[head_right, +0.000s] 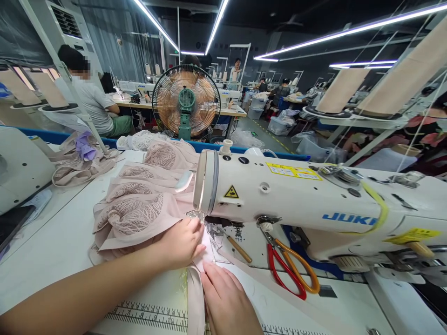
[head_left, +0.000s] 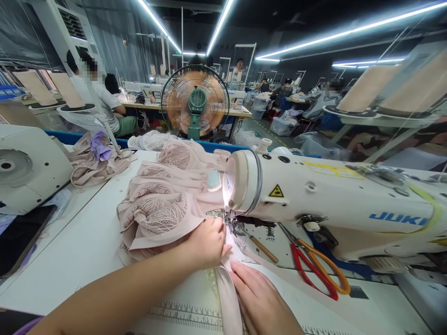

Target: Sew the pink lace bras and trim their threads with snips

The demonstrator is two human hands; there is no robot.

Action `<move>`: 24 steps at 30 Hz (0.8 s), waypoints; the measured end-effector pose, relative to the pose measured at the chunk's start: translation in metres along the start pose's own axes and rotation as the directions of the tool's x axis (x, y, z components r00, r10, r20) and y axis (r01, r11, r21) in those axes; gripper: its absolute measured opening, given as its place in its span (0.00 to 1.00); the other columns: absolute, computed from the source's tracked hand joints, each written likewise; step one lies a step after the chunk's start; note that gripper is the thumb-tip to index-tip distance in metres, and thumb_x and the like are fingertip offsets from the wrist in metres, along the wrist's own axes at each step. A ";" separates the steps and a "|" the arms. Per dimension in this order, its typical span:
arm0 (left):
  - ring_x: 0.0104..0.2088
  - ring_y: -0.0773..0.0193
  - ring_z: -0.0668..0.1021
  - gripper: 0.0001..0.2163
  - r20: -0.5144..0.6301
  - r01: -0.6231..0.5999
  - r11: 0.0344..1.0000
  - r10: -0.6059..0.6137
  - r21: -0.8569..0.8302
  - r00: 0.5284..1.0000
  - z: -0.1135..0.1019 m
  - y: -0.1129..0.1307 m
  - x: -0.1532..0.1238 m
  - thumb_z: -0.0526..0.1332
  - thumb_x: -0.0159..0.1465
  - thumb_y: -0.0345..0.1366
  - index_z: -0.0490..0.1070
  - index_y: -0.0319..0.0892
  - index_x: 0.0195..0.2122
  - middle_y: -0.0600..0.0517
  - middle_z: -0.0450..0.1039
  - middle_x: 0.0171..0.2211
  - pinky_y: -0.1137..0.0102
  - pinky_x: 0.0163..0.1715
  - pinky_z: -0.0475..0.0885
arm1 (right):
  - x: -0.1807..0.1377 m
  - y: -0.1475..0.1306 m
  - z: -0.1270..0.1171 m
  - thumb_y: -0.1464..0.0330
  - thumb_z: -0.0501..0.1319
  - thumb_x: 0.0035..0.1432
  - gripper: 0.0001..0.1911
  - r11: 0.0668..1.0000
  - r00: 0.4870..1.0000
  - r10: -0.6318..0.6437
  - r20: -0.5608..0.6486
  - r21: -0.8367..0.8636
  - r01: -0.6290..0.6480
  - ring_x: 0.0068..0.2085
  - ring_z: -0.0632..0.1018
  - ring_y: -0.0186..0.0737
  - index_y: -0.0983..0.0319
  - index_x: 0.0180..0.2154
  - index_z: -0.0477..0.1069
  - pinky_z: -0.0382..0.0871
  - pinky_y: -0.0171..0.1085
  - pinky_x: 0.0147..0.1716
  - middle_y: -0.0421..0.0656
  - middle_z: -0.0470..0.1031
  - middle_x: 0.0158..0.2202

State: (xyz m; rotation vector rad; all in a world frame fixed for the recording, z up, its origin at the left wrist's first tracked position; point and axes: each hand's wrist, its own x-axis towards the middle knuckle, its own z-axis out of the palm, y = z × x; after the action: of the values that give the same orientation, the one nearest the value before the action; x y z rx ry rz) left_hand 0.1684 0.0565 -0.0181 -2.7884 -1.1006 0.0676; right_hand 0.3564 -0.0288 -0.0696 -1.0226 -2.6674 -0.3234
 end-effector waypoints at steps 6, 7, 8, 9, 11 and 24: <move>0.40 0.53 0.73 0.19 -0.032 -0.041 0.999 0.041 0.013 0.999 0.005 0.001 -0.005 0.49 0.69 0.40 0.74 0.29 0.43 0.38 0.75 0.39 0.63 0.37 0.64 | 0.005 -0.002 -0.009 0.77 0.49 0.54 0.22 0.999 0.998 -0.027 -0.050 -0.024 0.026 0.46 0.80 0.48 0.69 0.48 0.73 0.79 0.42 0.40 0.53 0.78 0.48; 0.40 0.53 0.73 0.19 -0.035 -0.044 0.999 0.044 0.014 0.998 0.005 0.001 -0.005 0.49 0.69 0.40 0.74 0.29 0.43 0.38 0.75 0.40 0.63 0.37 0.65 | 0.006 -0.003 -0.010 0.77 0.49 0.54 0.22 0.999 0.998 -0.026 -0.051 -0.027 0.024 0.46 0.80 0.48 0.69 0.46 0.73 0.80 0.42 0.40 0.53 0.78 0.47; 0.40 0.53 0.73 0.19 -0.037 -0.046 0.999 0.047 0.015 0.998 0.006 0.001 -0.006 0.49 0.68 0.40 0.74 0.29 0.43 0.37 0.75 0.41 0.63 0.37 0.65 | 0.007 -0.004 -0.010 0.78 0.48 0.54 0.22 0.999 0.998 -0.025 -0.049 -0.032 0.024 0.45 0.81 0.48 0.69 0.46 0.74 0.80 0.42 0.40 0.53 0.79 0.47; 0.41 0.53 0.73 0.20 -0.040 -0.046 0.999 0.047 0.017 0.998 0.006 0.001 -0.006 0.49 0.69 0.40 0.74 0.28 0.43 0.37 0.75 0.41 0.62 0.38 0.65 | 0.007 -0.004 -0.010 0.77 0.48 0.54 0.22 0.999 0.999 -0.027 -0.047 -0.036 0.025 0.45 0.81 0.48 0.69 0.45 0.74 0.80 0.43 0.40 0.54 0.79 0.47; 0.42 0.52 0.73 0.20 -0.047 -0.043 0.999 0.044 0.021 0.998 0.006 0.000 -0.005 0.49 0.69 0.40 0.74 0.27 0.44 0.36 0.75 0.42 0.62 0.39 0.66 | 0.009 -0.005 -0.008 0.77 0.48 0.53 0.22 0.999 0.998 -0.026 -0.048 -0.047 0.024 0.46 0.80 0.48 0.69 0.46 0.74 0.79 0.43 0.41 0.54 0.78 0.48; 0.52 0.51 0.73 0.13 -0.153 -0.161 0.986 0.151 -0.054 0.977 0.013 -0.004 -0.028 0.52 0.67 0.33 0.74 0.38 0.46 0.45 0.74 0.50 0.54 0.55 0.64 | 0.021 -0.007 0.014 0.76 0.50 0.55 0.23 0.987 0.977 0.153 -0.148 0.069 -0.145 0.51 0.77 0.48 0.70 0.51 0.72 0.75 0.46 0.48 0.53 0.76 0.52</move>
State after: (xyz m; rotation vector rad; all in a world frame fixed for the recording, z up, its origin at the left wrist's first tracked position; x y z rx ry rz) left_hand 0.1435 0.0416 -0.0307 -2.8782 -0.8642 -0.1597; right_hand 0.3343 -0.0166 -0.0762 -1.1249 -2.4340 -0.2804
